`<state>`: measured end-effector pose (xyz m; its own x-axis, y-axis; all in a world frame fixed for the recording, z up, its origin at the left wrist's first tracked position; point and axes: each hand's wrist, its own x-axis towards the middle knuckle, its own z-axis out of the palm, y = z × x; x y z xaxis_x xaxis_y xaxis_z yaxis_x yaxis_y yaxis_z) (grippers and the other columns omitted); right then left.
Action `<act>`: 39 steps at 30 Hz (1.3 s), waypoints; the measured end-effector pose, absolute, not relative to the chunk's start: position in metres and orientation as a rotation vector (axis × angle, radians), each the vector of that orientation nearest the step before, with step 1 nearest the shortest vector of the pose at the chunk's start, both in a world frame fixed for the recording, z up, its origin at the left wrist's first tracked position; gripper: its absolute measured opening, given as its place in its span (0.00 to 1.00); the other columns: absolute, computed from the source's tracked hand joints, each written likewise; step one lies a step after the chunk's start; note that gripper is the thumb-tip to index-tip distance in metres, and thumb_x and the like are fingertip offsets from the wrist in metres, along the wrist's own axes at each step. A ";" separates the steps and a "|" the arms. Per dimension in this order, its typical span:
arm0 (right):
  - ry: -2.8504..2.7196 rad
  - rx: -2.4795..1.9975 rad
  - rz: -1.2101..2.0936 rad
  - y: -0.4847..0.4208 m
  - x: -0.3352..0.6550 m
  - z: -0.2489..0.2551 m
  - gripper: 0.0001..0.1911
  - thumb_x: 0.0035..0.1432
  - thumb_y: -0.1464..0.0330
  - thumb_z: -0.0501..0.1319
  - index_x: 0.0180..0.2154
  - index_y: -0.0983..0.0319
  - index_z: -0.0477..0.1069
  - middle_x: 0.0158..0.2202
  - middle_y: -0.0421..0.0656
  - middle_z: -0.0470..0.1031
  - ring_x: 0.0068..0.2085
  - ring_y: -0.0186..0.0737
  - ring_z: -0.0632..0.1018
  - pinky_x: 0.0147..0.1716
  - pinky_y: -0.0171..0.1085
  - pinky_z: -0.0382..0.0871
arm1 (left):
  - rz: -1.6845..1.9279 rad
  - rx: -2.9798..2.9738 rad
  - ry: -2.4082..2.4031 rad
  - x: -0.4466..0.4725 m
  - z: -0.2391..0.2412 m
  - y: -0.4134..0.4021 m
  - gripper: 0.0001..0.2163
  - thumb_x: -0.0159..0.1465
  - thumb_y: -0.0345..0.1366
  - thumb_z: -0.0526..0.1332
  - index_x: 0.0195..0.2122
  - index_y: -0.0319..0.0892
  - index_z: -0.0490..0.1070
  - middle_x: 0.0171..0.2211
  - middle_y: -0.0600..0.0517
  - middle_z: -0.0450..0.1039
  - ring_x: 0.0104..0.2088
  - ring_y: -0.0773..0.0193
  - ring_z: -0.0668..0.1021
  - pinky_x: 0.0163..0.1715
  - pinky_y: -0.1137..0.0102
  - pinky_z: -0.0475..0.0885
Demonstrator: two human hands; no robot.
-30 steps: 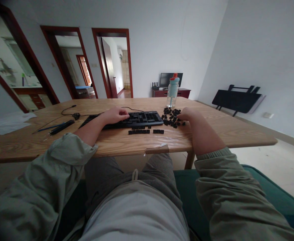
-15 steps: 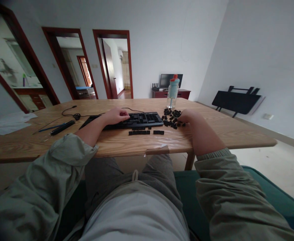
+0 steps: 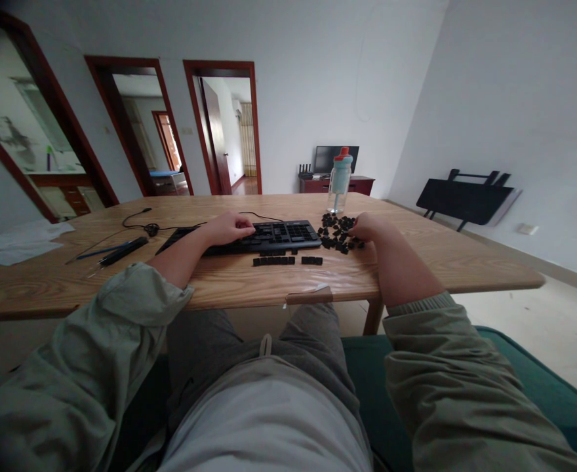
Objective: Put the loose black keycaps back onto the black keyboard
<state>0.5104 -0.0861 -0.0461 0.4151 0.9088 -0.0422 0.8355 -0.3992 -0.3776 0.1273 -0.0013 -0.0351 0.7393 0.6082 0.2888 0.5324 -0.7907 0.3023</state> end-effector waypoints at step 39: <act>-1.634 -1.863 0.303 -0.076 0.494 -0.053 0.05 0.58 0.69 0.61 0.35 0.63 0.75 0.30 0.45 0.79 0.27 0.35 0.73 0.24 0.32 0.62 | 0.539 2.745 0.896 0.127 -0.039 0.006 0.17 0.62 0.48 0.56 0.35 0.40 0.77 0.28 0.50 0.76 0.29 0.63 0.73 0.30 0.69 0.63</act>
